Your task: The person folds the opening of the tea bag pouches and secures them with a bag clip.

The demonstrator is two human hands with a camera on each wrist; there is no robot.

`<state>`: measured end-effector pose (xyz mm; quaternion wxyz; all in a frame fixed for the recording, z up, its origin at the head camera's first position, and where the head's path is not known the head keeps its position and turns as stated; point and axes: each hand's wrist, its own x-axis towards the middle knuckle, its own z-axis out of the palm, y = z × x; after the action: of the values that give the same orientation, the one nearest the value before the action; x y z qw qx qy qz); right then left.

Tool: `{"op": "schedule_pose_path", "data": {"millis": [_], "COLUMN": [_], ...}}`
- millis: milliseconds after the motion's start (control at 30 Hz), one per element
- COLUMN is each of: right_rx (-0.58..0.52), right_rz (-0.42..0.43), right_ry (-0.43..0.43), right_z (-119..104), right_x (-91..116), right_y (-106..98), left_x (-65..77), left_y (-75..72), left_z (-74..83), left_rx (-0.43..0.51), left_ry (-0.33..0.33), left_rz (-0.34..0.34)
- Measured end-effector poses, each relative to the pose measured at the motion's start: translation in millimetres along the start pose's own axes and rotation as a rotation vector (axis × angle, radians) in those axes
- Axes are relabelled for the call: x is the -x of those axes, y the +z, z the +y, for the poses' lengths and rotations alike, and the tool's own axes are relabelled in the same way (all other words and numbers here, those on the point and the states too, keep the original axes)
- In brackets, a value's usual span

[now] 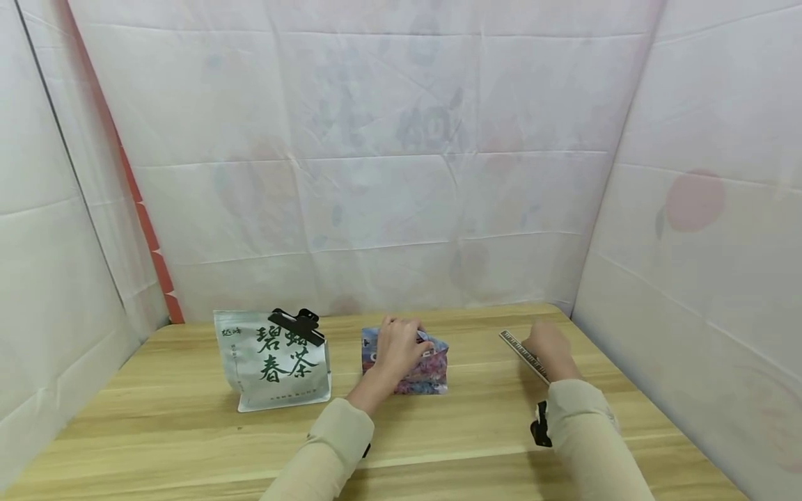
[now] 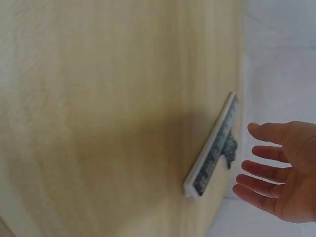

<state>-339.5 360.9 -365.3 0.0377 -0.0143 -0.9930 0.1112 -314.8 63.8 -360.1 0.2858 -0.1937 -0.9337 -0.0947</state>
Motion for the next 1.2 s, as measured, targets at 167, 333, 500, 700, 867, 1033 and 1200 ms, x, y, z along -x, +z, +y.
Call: {"op": "schedule_pose_path", "data": {"millis": [167, 333, 500, 700, 867, 1033, 1200], "right_rx": [0.006, 0.006, -0.003, -0.024, -0.017, -0.019, -0.032], "right_rz": [-0.022, -0.054, -0.061, 0.030, 0.072, 0.000, -0.032], "right_ry": [0.029, 0.025, 0.040, -0.010, -0.077, -0.073, -0.075], "right_z": [5.3, 9.9, 14.4, 17.2, 14.1, 4.6, -4.0], "right_x": [7.4, 7.3, 3.2, -2.5, -7.1, -8.0, -5.9], "right_y": [10.5, 16.8, 21.4, 24.2, 19.9, 8.9, 1.8], "left_x": [0.0, -0.2, -0.4, -1.0, -1.9, -2.7, -2.3], "left_y": [0.6, 0.9, -0.3, -0.1, 1.2, 1.7, 2.5], "left_z": [0.5, 0.7, 1.0, 0.3, -0.6, -1.3, -1.0], "left_rx": [0.001, 0.004, -0.002, -0.004, 0.002, 0.002, 0.010], "left_ry": [-0.007, 0.000, -0.007, -0.014, -0.004, 0.000, -0.002], "left_rz": [0.004, 0.020, 0.007, -0.001, 0.012, 0.008, 0.008]}}
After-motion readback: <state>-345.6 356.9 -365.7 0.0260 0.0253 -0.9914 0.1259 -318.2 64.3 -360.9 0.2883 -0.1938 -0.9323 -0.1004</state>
